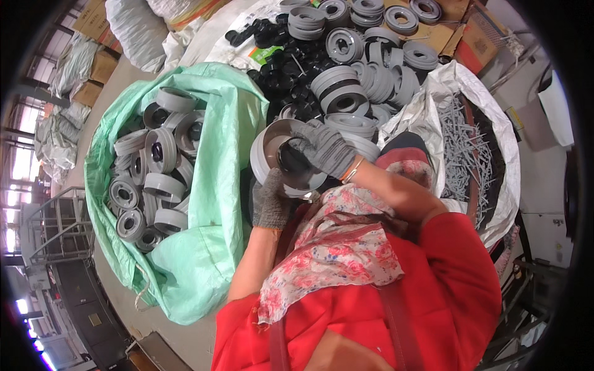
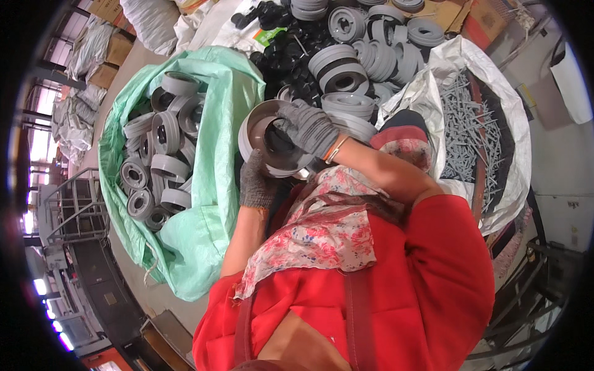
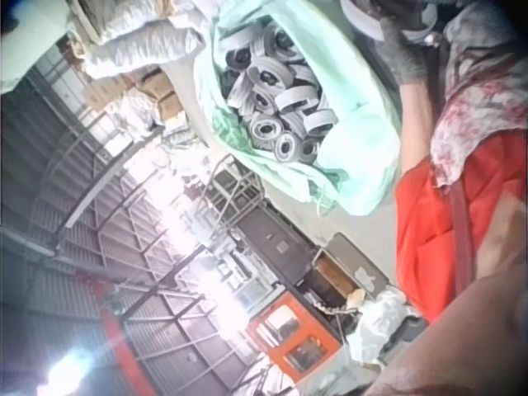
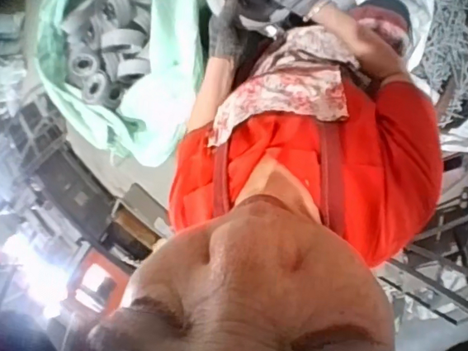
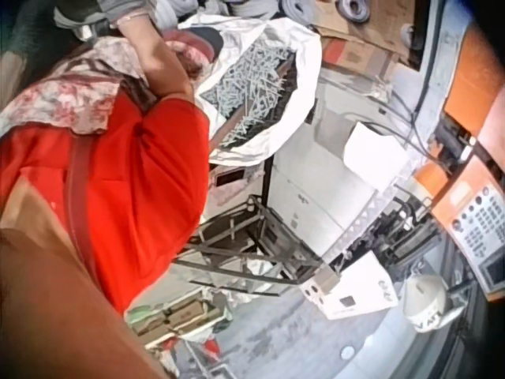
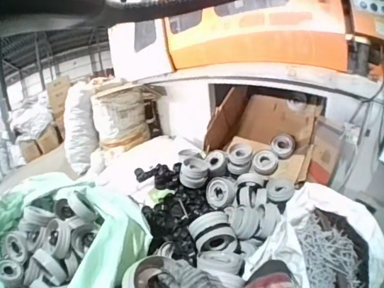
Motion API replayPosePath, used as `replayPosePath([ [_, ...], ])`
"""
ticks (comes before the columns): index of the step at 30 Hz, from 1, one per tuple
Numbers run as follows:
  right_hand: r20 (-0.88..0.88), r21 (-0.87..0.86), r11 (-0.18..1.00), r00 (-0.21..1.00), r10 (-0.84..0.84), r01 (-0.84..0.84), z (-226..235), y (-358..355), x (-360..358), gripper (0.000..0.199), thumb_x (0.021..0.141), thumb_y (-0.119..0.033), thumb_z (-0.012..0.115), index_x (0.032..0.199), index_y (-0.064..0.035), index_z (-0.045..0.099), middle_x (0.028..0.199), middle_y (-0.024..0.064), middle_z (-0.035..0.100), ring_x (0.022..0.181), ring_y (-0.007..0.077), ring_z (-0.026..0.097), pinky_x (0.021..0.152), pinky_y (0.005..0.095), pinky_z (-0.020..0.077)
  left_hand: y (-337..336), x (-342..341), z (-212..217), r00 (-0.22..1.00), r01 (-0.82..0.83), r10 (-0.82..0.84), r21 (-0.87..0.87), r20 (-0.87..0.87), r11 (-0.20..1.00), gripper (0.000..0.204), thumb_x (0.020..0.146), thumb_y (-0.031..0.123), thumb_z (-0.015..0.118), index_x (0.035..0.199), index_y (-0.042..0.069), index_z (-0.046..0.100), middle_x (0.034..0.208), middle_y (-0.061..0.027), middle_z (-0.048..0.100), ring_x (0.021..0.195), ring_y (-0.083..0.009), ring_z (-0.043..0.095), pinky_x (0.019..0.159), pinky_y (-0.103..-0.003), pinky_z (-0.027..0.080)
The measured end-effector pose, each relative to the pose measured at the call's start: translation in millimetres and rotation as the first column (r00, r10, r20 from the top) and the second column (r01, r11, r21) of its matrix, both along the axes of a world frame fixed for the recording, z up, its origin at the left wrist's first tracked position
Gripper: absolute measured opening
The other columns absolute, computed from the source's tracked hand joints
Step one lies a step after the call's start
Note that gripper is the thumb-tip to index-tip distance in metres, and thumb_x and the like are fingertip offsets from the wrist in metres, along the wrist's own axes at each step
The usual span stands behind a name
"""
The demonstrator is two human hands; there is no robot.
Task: The person sits on the floor and repeatedly picks up gray circular parts and black inserts, then presses the inserts into the parts. The assembled units are placed into a green sack.
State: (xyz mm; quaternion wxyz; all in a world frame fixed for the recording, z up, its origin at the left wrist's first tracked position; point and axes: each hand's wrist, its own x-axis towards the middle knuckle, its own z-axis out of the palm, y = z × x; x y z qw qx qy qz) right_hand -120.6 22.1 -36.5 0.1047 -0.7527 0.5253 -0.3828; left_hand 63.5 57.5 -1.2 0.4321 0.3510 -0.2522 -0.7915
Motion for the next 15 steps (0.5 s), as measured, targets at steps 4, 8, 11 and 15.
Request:
replayPosePath([
  [4, -0.048, 0.24, 0.968, 0.995, 0.09, -0.075, 33, 17, -1, 0.071, 0.073, -0.047, 0.067, 0.125, -0.0023, 0.048, 0.115, 0.0275, 0.051, 0.106, 0.0419, 0.052, 0.091, 0.0451, 0.0442, 5, -2, 11, 0.995, 0.009, 0.0, -0.086, 0.101, 0.996, 0.049, 0.083, 0.02, 0.062, 0.123, -0.004, 0.047, 0.111, -0.0155, 0.058, 0.098, -0.0288, 0.061, 0.086, -0.043, 0.051],
  [8, -0.074, 0.233, 0.963, 0.985, 0.155, -0.134, 34, 18, -2, 0.072, 0.067, -0.036, 0.073, 0.125, -0.0033, 0.047, 0.118, 0.0246, 0.051, 0.108, 0.0403, 0.051, 0.091, 0.0447, 0.0447, 3, 3, 8, 0.976, 0.084, -0.041, -0.194, 0.216, 0.977, 0.05, 0.082, 0.022, 0.064, 0.122, -0.004, 0.049, 0.11, -0.0144, 0.059, 0.096, -0.0272, 0.061, 0.084, -0.042, 0.052],
  [11, -0.149, 0.287, 0.929, 0.947, 0.285, -0.234, 34, 14, -4, 0.07, 0.065, -0.033, 0.074, 0.123, -0.0042, 0.048, 0.116, 0.0227, 0.051, 0.107, 0.0386, 0.052, 0.09, 0.044, 0.045, 2, 3, 15, 0.99, 0.099, -0.081, -0.157, 0.115, 0.983, 0.053, 0.081, 0.025, 0.065, 0.123, -0.004, 0.049, 0.112, -0.0146, 0.059, 0.097, -0.0278, 0.061, 0.085, -0.042, 0.051],
  [15, -0.249, 0.005, 0.913, 0.884, 0.395, -0.407, 31, 11, -8, 0.066, 0.064, -0.03, 0.075, 0.12, -0.0045, 0.05, 0.115, 0.02, 0.052, 0.105, 0.0371, 0.052, 0.089, 0.0431, 0.0449, -10, 9, 14, 0.99, 0.138, -0.138, 0.008, 0.033, 0.99, 0.058, 0.08, 0.023, 0.067, 0.129, 0.001, 0.046, 0.118, -0.0145, 0.057, 0.103, -0.0295, 0.059, 0.086, -0.043, 0.052],
])
